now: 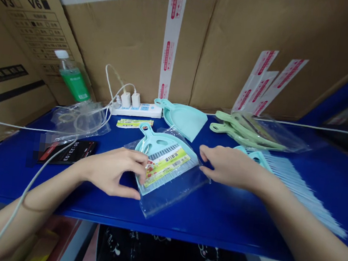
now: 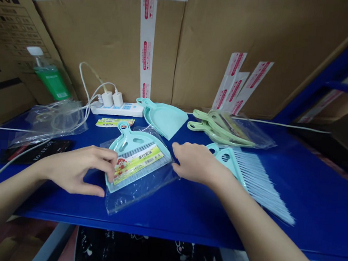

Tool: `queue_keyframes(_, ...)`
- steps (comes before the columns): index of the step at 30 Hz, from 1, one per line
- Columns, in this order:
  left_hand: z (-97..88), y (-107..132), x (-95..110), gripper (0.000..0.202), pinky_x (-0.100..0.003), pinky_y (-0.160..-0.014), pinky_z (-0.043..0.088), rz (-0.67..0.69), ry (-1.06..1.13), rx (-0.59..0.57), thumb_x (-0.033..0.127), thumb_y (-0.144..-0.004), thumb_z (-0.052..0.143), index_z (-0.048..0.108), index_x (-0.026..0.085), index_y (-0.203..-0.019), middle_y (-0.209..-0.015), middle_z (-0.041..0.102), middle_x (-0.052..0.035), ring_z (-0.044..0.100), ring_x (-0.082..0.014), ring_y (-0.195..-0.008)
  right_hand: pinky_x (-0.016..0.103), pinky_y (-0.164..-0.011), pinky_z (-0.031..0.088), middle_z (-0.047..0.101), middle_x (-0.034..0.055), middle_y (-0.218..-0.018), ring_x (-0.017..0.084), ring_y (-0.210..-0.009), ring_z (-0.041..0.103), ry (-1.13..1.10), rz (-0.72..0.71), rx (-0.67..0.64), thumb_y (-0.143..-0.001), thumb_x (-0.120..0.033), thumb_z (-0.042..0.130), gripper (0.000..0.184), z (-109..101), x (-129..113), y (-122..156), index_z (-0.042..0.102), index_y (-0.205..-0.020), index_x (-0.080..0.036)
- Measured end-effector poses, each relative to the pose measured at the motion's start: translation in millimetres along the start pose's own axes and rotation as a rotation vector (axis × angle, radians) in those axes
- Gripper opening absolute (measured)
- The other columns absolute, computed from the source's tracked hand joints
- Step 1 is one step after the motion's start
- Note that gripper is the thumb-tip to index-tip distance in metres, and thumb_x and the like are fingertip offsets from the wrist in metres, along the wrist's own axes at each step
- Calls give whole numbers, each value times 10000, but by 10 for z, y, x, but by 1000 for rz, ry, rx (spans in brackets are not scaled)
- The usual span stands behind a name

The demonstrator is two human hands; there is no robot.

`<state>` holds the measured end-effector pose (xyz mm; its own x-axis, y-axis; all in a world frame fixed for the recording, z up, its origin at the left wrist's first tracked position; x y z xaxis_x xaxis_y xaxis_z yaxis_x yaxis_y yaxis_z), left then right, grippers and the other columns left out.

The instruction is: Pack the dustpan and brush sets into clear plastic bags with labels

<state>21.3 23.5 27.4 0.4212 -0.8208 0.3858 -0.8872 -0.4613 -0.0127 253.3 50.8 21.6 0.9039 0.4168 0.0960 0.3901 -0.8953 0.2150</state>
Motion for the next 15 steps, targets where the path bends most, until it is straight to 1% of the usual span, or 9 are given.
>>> queue_keyframes(1,1,-5,6,182,-245,-639,432,-5,-7,1,366,-783,690,659,192,-824,-841,611,-19,575,-140,-736,293,-518,260,612,50,-707,203,-633,560,-23,-21,10,-805,-198,497,11,2,-2,-4,505,-810,-203)
queue_keyframes(3,12,-16,14,242,-245,-623,418,-18,-33,15,421,-787,683,627,186,-787,-818,600,-12,561,-136,-711,288,-540,278,598,40,-743,188,-650,542,-81,-86,23,-810,-145,464,66,11,-16,-15,460,-824,-209)
queue_keyframes(5,27,-25,18,299,-247,-610,403,-30,-68,40,476,-795,660,597,187,-759,-795,588,-4,545,-132,-686,281,-558,291,578,27,-756,169,-651,519,-132,-158,22,-791,-85,435,138,24,-36,-20,409,-775,-220)
queue_keyframes(7,42,-29,18,333,-251,-598,389,-38,-104,53,506,-803,638,572,187,-734,-762,572,7,530,-128,-665,276,-554,286,553,16,-728,156,-623,492,-166,-198,7,-767,-55,421,185,37,-51,-14,364,-725,-226)
queue_keyframes(11,58,-31,-2,359,-252,-569,359,-49,-150,38,501,-827,605,521,189,-671,-691,534,27,513,-120,-633,274,-526,265,516,-3,-635,154,-581,467,-241,-234,-50,-720,-52,437,206,31,-68,27,342,-685,-231)
queue_keyframes(13,58,-31,-24,372,-249,-557,345,-65,-174,32,497,-835,592,500,188,-650,-676,525,29,505,-118,-619,277,-550,293,521,-15,-606,158,-593,478,-291,-276,-96,-709,-62,453,198,13,-74,54,354,-684,-231)
queue_keyframes(15,57,-33,-47,393,-247,-552,335,-83,-200,24,505,-828,598,481,185,-633,-668,521,26,502,-120,-615,282,-590,333,528,-27,-589,156,-600,485,-360,-330,-151,-747,-118,477,170,-10,-80,74,364,-688,-231)
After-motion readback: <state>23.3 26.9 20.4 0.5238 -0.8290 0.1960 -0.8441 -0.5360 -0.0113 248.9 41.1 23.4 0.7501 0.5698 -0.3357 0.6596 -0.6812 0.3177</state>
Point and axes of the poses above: each hand's wrist, its own y-axis away from the middle knuckle, its own z-axis out of the palm, x = y × z, the point moved 3 cm from there along -y, towards the middle knuckle
